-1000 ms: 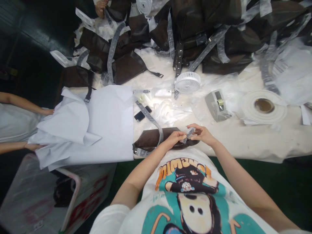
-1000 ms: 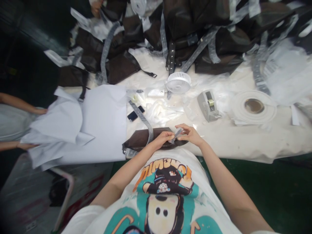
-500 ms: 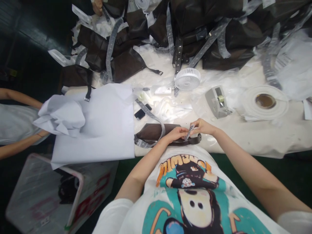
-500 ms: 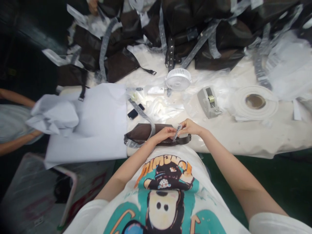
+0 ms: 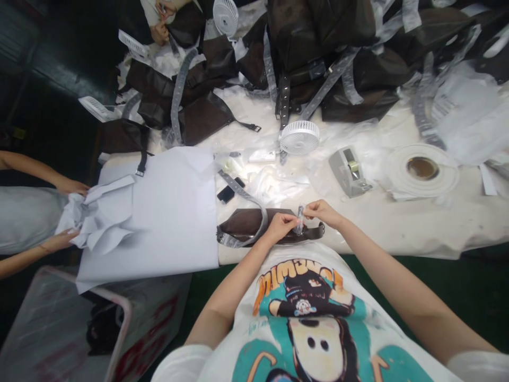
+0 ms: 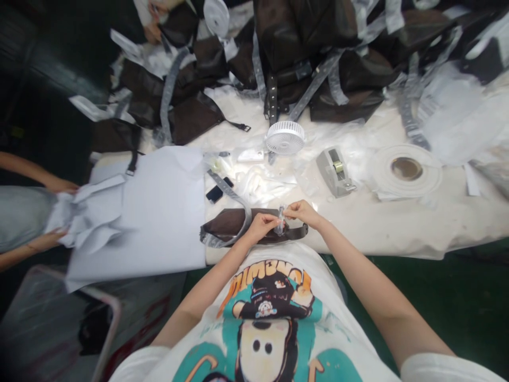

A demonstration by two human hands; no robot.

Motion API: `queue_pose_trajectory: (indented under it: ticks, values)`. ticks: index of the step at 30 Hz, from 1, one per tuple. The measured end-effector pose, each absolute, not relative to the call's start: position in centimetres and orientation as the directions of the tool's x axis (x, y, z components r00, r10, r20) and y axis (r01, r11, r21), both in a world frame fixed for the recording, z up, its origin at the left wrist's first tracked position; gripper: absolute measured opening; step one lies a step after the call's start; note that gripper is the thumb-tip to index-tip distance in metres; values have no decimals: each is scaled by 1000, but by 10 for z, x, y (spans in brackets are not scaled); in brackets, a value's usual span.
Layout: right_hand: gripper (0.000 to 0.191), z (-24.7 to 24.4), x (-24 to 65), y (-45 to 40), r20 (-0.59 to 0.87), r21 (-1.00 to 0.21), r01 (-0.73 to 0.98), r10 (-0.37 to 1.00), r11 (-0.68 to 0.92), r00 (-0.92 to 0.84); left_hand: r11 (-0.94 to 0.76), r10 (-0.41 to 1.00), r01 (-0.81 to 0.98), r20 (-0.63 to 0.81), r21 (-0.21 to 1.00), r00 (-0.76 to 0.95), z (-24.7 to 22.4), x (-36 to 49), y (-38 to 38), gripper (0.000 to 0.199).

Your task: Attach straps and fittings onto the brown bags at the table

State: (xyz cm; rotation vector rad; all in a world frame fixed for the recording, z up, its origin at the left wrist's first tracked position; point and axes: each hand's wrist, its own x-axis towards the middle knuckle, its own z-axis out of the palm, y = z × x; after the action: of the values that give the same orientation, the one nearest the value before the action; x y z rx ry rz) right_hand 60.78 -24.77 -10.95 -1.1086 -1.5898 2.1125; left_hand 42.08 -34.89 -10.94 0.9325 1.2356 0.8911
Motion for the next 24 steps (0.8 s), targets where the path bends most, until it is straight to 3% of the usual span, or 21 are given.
queue_pose_trajectory:
  ticks: [3,7,12,19,24]
  values:
    - [59,-110,611,-252,-428,-903,208,758,-375,-492,381,924,-89,-376,920,66,-113,422,-350,38]
    - [53,-101,613,-268,-296,-950,174,927,-260,-231,389,921,-100,-389,916,27,-115,424,-351,38]
    - [48,-87,604,-287,-291,-944,251,898,-214,-331,361,931,-59,-356,931,74,-110,424,-348,40]
    - [50,-86,596,-273,-308,-951,163,855,-263,-417,353,934,-60,-348,934,82,-108,426,-348,41]
    - [53,-99,591,-283,-272,-949,268,855,-164,-441,317,946,180,-324,931,9,-106,425,-351,37]
